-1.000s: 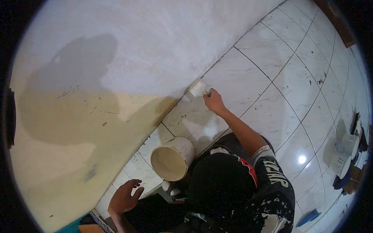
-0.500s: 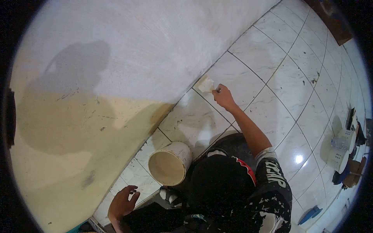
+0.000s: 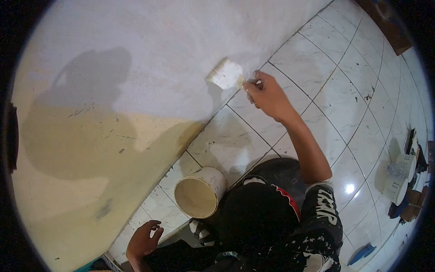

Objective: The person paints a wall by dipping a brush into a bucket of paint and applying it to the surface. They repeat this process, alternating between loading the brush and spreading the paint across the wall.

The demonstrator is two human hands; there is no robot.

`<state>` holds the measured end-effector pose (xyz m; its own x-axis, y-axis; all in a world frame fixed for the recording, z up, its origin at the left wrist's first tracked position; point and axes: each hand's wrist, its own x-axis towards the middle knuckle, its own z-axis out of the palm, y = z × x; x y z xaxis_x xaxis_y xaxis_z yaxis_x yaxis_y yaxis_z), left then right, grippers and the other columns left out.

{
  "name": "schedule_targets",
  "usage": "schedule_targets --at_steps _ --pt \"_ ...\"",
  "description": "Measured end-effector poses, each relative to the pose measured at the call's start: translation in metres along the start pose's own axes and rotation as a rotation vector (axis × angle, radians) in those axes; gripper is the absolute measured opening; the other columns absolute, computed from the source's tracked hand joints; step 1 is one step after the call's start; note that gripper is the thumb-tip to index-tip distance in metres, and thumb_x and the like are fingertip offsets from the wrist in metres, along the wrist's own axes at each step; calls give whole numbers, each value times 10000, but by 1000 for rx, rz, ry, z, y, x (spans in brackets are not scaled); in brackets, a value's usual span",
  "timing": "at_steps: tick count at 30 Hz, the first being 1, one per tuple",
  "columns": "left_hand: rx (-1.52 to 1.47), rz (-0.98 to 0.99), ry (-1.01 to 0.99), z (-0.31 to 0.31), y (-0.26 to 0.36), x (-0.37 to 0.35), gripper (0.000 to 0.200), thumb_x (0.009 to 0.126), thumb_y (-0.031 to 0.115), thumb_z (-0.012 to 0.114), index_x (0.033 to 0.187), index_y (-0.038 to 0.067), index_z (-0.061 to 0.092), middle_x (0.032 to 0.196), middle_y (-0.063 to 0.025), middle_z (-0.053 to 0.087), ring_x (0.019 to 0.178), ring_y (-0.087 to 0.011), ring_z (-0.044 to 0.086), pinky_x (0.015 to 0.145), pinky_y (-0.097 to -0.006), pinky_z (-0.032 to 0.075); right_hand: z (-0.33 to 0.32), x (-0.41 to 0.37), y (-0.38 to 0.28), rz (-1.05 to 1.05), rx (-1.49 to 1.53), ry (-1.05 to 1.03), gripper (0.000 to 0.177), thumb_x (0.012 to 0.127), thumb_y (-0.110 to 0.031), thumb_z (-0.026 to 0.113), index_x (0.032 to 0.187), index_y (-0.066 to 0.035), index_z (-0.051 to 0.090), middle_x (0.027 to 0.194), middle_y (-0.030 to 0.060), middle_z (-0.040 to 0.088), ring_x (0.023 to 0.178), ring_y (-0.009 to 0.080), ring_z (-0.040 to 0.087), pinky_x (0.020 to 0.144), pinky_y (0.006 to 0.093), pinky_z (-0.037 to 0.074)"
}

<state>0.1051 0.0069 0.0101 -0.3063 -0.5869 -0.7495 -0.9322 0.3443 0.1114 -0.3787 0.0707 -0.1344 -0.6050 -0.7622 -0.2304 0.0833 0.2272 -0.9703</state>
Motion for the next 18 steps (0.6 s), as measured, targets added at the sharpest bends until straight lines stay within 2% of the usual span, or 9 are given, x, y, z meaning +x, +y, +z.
schedule_targets --at_steps 1,3,6,8,12,16,18 --pt "-37 -12 -4 0 0 1 380 963 323 618 1208 32 630 1101 -188 695 1030 -338 674 879 -404 528 -5 -7 -17 -35 25 -1 180 957 -169 620 868 -34 541 652 28 553 549 79 464 480 260 358" --pt "-73 -22 -9 0 0 3 386 952 337 625 1206 45 629 1111 -176 687 1050 -350 658 894 -412 517 -9 -22 -49 -34 36 29 179 961 -176 617 866 -46 539 655 19 548 550 71 456 480 252 350" --pt "-52 -38 -12 0 -1 1 384 955 329 621 1210 42 625 1122 -179 683 1059 -352 653 900 -415 513 -6 -22 -50 -51 89 40 175 968 -192 611 870 -66 538 659 -2 533 541 54 431 464 237 329" --pt "-50 -23 -3 2 -5 0 385 957 332 614 1211 44 623 1125 -181 682 1070 -354 646 912 -419 505 8 -8 -21 -135 201 40 178 969 -202 610 883 -66 533 658 -2 531 524 52 415 438 234 312" --pt "-90 -6 13 4 -15 -7 387 961 338 606 1210 42 622 1119 -187 681 1067 -358 643 919 -427 497 29 22 76 -57 156 -73 186 973 -214 604 891 -66 526 657 6 537 510 57 426 418 240 306" --pt "-26 41 60 3 -19 -19 388 961 327 604 1203 24 625 1096 -201 678 1053 -375 633 919 -440 484 27 0 123 144 -81 -56 202 975 -216 600 887 -54 518 650 34 562 493 77 456 419 254 333" --pt "-14 153 115 2 -27 -24 385 955 312 613 1197 13 629 1086 -205 675 1035 -383 625 910 -441 478 24 -15 124 203 -205 -70 201 975 -210 599 885 -50 517 648 43 569 487 83 462 420 259 342"
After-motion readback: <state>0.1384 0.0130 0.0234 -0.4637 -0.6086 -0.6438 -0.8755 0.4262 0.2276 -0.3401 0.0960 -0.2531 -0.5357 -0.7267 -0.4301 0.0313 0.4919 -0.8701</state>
